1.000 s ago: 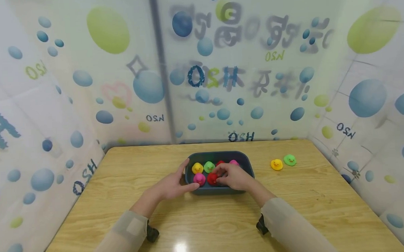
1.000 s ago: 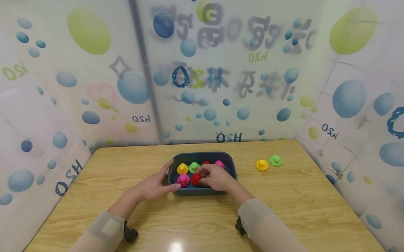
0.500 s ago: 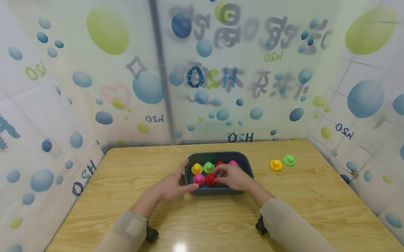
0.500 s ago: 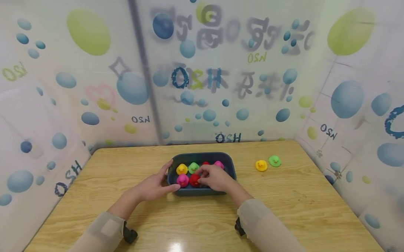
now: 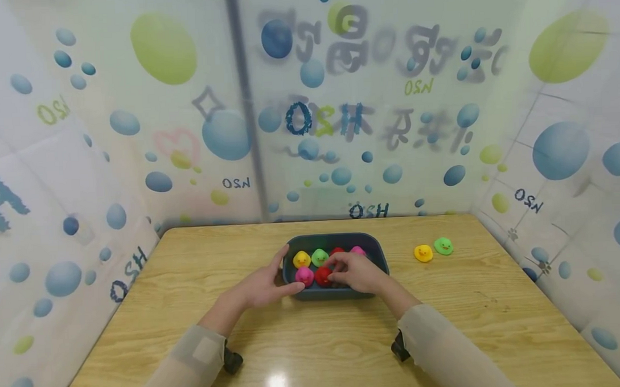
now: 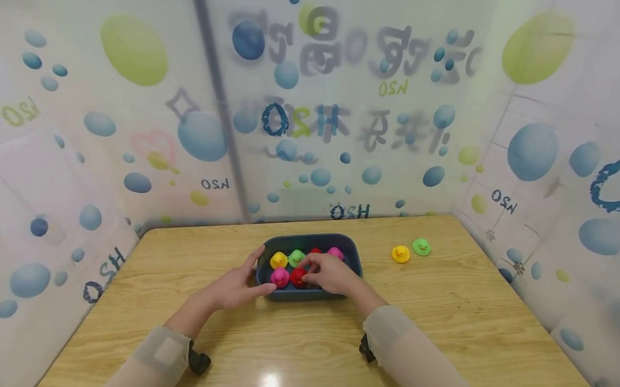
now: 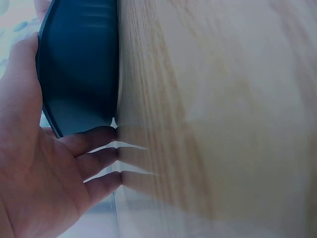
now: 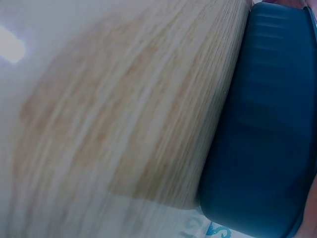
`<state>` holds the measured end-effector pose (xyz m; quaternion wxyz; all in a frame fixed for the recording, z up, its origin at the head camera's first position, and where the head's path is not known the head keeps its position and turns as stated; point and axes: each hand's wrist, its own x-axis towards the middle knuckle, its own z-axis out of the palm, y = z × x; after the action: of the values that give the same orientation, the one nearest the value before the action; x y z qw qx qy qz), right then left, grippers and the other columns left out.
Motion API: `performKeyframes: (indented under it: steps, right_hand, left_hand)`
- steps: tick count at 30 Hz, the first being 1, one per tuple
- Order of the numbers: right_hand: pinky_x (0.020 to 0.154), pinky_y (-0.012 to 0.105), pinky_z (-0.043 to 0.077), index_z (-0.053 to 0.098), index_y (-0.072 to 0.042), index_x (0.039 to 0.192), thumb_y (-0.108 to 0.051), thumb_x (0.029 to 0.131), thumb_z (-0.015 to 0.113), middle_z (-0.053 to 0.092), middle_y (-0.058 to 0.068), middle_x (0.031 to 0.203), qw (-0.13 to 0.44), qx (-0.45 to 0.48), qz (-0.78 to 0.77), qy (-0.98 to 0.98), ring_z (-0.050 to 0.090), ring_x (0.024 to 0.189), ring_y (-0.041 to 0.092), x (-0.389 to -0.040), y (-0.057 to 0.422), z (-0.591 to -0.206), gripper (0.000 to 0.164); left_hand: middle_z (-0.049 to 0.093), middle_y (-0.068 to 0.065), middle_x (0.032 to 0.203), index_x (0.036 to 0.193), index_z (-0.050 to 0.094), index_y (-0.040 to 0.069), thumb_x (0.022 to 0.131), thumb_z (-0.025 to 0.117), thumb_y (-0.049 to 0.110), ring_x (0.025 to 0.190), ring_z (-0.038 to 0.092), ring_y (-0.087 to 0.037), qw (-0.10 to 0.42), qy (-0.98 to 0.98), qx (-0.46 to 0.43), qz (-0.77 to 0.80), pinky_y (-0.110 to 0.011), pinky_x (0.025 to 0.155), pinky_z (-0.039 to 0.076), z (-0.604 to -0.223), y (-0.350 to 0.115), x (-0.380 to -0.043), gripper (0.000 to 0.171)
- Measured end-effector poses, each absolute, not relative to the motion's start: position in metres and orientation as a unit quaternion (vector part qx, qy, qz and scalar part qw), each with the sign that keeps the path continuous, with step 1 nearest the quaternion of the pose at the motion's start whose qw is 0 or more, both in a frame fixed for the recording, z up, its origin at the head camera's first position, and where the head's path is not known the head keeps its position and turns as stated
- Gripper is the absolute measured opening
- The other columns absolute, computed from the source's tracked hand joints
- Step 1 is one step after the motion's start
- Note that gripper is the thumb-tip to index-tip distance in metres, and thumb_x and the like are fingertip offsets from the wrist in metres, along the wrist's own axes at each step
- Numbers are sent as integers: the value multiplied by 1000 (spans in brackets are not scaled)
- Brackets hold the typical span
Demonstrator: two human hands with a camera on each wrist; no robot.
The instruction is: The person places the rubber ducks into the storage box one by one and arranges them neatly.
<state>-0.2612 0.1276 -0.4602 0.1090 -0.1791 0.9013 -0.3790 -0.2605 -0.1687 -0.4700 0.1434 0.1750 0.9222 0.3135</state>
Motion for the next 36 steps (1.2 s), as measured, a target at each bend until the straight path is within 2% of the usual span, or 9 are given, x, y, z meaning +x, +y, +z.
performKeyframes:
  steps: [25, 36]
  right_hand:
    - [74, 30, 59, 76, -20, 125, -21, 101, 82, 72, -2, 93, 108, -155, -389, 902, 68, 80, 15, -259, 126, -459, 24]
    - [75, 29, 57, 79, -21, 123, -26, 101, 82, 72, -4, 93, 65, -178, -384, 904, 64, 84, 15, -260, 131, -461, 22]
  left_hand:
    - [51, -24, 167, 179, 7, 31, 94, 68, 79, 140, 63, -43, 140, 923, 173, 315, -64, 122, 46, -471, -169, -259, 115]
    - [50, -25, 168, 179, 7, 30, 94, 68, 80, 141, 62, -43, 141, 923, 174, 314, -65, 122, 45, -471, -169, -260, 115]
